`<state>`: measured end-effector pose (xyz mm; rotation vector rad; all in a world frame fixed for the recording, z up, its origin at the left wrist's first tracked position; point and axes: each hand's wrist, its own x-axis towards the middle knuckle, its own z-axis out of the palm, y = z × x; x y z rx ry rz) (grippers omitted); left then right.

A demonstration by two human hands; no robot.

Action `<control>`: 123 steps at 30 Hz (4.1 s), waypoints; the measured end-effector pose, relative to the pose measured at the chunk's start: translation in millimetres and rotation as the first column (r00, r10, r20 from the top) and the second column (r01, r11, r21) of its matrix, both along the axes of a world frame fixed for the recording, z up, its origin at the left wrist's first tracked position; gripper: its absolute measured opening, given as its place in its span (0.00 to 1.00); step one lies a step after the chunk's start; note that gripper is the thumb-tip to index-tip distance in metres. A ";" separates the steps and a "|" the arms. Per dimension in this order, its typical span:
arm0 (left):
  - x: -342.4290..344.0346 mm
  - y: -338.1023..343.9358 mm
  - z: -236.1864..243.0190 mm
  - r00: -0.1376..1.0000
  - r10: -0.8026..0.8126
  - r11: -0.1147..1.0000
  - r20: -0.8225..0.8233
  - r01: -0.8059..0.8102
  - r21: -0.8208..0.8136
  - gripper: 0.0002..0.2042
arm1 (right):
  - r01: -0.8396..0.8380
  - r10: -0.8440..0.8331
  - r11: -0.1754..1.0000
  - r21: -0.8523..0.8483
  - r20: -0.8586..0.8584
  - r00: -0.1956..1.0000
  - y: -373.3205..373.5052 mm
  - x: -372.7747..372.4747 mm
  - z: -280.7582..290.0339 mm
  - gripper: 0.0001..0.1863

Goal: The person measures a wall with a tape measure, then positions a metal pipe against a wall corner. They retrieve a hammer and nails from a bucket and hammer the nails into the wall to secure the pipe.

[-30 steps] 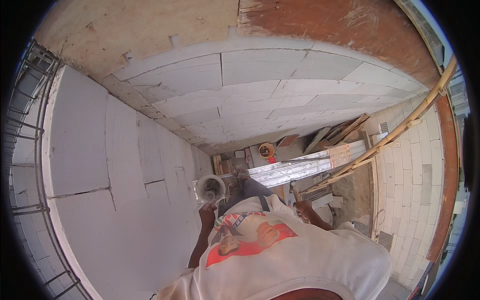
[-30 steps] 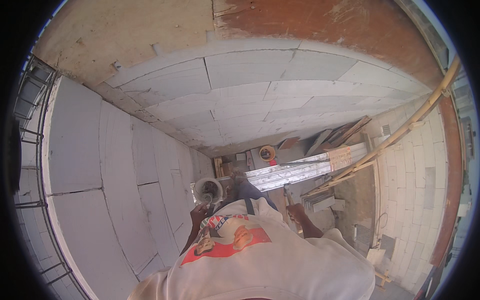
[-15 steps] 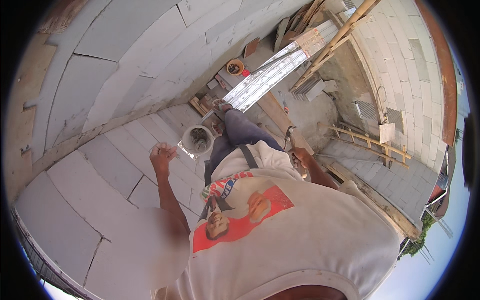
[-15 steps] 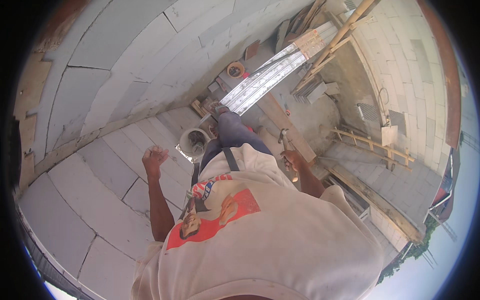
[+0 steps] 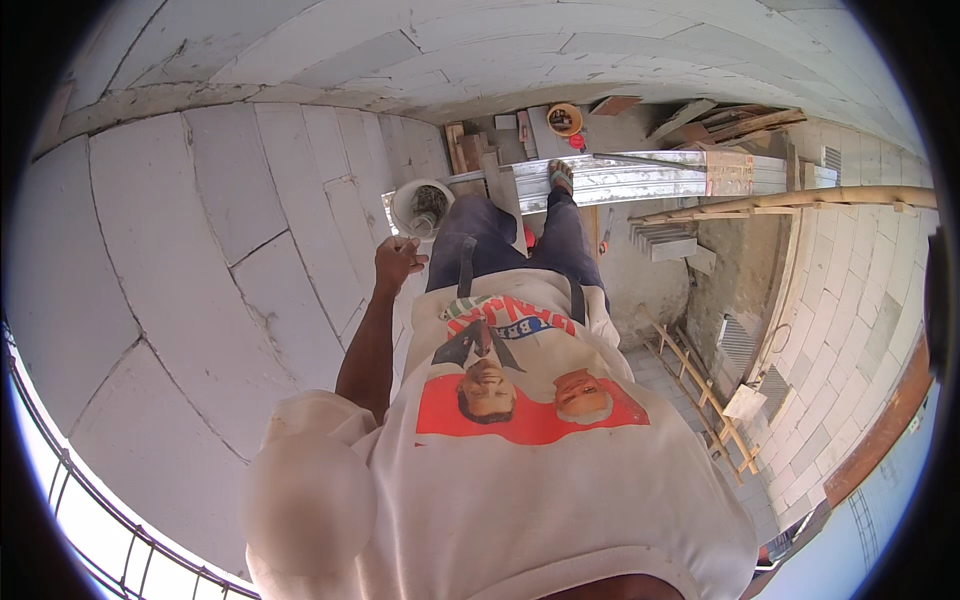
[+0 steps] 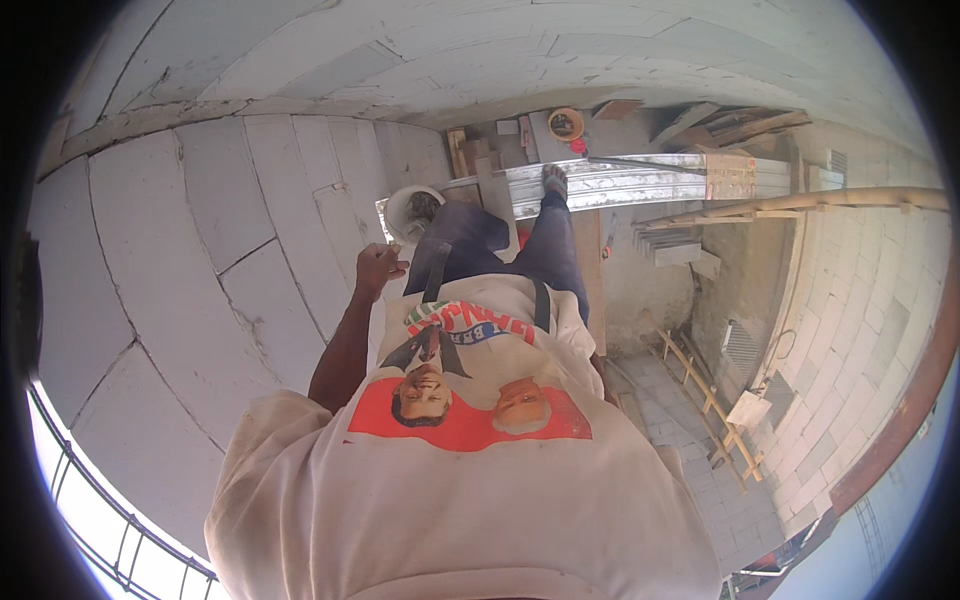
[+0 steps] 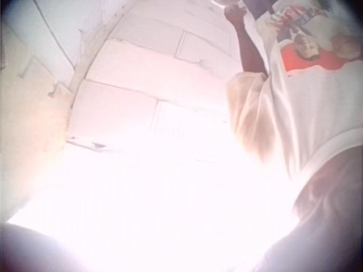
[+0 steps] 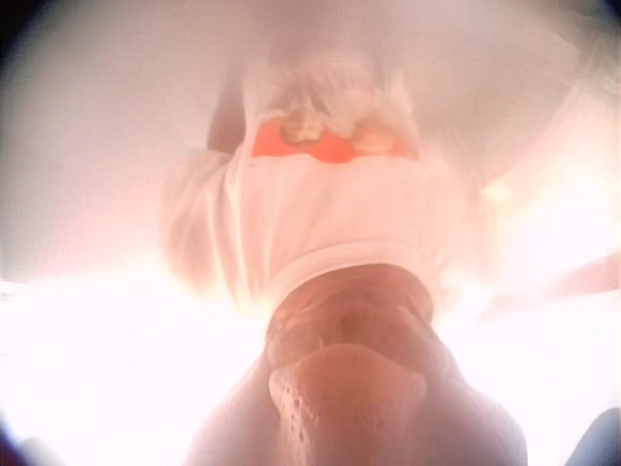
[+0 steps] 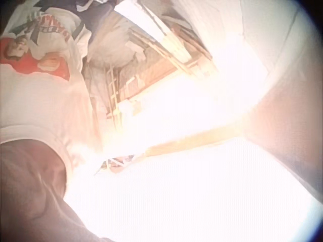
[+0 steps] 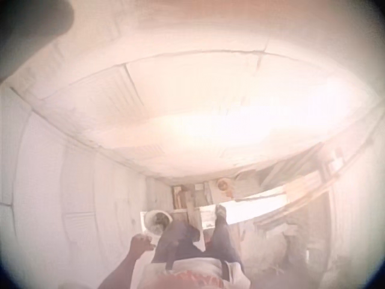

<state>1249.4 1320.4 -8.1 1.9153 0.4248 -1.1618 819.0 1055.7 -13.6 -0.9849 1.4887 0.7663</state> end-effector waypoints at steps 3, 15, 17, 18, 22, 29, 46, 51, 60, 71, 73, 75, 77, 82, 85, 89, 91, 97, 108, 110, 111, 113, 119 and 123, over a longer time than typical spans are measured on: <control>-20.1 -6.2 -27.4 0.989 0.145 0.989 -0.015 -0.145 0.015 0.11 | -0.446 0.450 0.893 -0.057 0.132 0.883 -42.9 -72.0 -88.3 0.14; -104.2 -118.2 -66.4 0.812 0.581 0.805 0.059 -0.562 -0.188 0.07 | -0.671 0.665 0.741 0.017 -0.149 0.732 -237.5 150.8 -106.0 0.18; -135.3 -131.7 -82.4 0.819 0.568 0.816 0.078 -0.548 -0.183 0.08 | -0.822 0.811 0.569 -0.005 -0.163 0.562 -238.0 184.8 -133.9 0.18; -149.3 -139.4 -88.4 0.823 0.561 0.822 0.091 -0.540 -0.181 0.08 | -0.882 0.868 0.471 -0.017 -0.168 0.467 -238.9 198.9 -147.0 0.18; -171.2 -162.5 -85.6 0.762 0.648 0.756 -0.003 -0.644 -0.122 0.08 | -0.954 0.972 0.195 -0.230 -0.085 0.219 -211.5 230.1 -194.6 0.21; -169.7 -174.2 -119.1 0.744 0.668 0.724 -0.002 -0.650 -0.231 0.06 | -0.728 0.738 -0.493 -0.477 0.215 -0.640 -144.9 283.4 -313.3 0.24; -145.1 -149.8 -276.9 0.928 0.298 0.953 0.221 -0.276 -0.127 0.07 | -0.821 0.925 -0.137 -0.555 0.224 -0.306 -19.0 236.6 -516.9 0.39; -143.6 -134.2 -274.3 0.959 0.248 0.967 0.138 -0.238 -0.087 0.08 | -0.779 0.809 -0.517 -0.354 0.094 -0.580 -23.6 242.3 -552.2 0.27; -141.3 -93.4 -264.3 0.940 0.318 0.947 0.124 -0.308 -0.095 0.08 | -0.465 0.665 -0.169 -0.869 0.247 -0.705 147.4 419.3 -515.2 0.13; -155.8 -77.9 -268.5 0.931 0.341 0.940 0.128 -0.336 -0.058 0.08 | -0.209 0.308 -0.753 -0.624 -0.053 -0.950 211.1 420.1 -598.3 0.15; -156.2 -77.2 -268.5 0.927 0.349 0.937 0.140 -0.345 -0.052 0.08 | -0.246 0.360 -0.736 -0.631 -0.057 -0.931 209.1 419.7 -600.3 0.16; -154.9 -77.2 -268.7 0.923 0.354 0.935 0.150 -0.351 -0.052 0.08 | -0.211 0.347 -0.728 -0.652 -0.085 -0.934 207.0 418.6 -599.9 0.16; -155.3 -77.7 -268.7 0.920 0.360 0.933 0.154 -0.356 -0.052 0.08 | -0.191 0.325 -0.707 -0.681 -0.073 -0.943 207.3 418.8 -599.1 0.14; -154.0 -81.1 -266.5 0.913 0.372 0.928 0.168 -0.370 -0.043 0.08 | -0.129 0.267 -0.616 -0.777 -0.052 -0.962 199.6 423.0 -616.1 0.13; -149.3 -84.8 -266.8 0.915 0.373 0.928 0.156 -0.371 -0.044 0.09 | -0.108 0.289 -0.614 -0.782 -0.095 -0.953 198.7 420.3 -619.1 0.14; -146.8 -88.3 -266.8 0.917 0.371 0.928 0.145 -0.370 -0.035 0.09 | -0.059 0.236 -0.658 -0.751 -0.131 -0.963 208.7 415.7 -620.6 0.11; -149.7 -92.8 -267.6 0.903 0.386 0.921 0.188 -0.390 -0.017 0.09 | -0.024 0.180 -0.664 -0.747 -0.128 -0.975 208.0 418.9 -613.7 0.11; -144.5 -101.7 -266.8 0.914 0.346 0.936 0.211 -0.351 -0.017 0.11 | 0.080 0.133 -0.658 -0.749 -0.220 -0.967 204.5 426.2 -613.2 0.11; -144.3 -111.1 -268.1 0.914 0.345 0.935 0.214 -0.354 0.004 0.11 | 0.169 0.068 -0.363 -0.916 -0.207 -0.976 180.9 456.3 -630.3 0.09; -146.1 -113.3 -272.8 0.912 0.357 0.932 0.203 -0.362 -0.011 0.11 | 0.025 0.162 -0.400 -0.916 -0.098 -0.982 180.4 457.0 -622.2 0.10; -145.3 -112.6 -272.0 0.911 0.360 0.931 0.203 -0.364 -0.017 0.11 | -0.037 0.205 -0.409 -0.912 -0.052 -0.977 184.5 461.7 -613.3 0.11; -143.7 -112.7 -269.2 0.911 0.362 0.931 0.198 -0.364 -0.028 0.11 | -0.210 0.303 -0.392 -0.896 0.090 -0.949 188.4 475.2 -594.8 0.14; -142.1 -117.4 -269.3 0.917 0.338 0.940 0.210 -0.338 -0.041 0.10 | -0.747 0.601 -0.190 -0.637 0.526 -0.601 182.4 488.3 -581.2 0.18; -140.2 -120.2 -268.0 0.917 0.339 0.940 0.212 -0.338 -0.041 0.10 | -0.877 0.655 -0.041 -0.479 0.650 -0.385 178.3 485.3 -581.1 0.16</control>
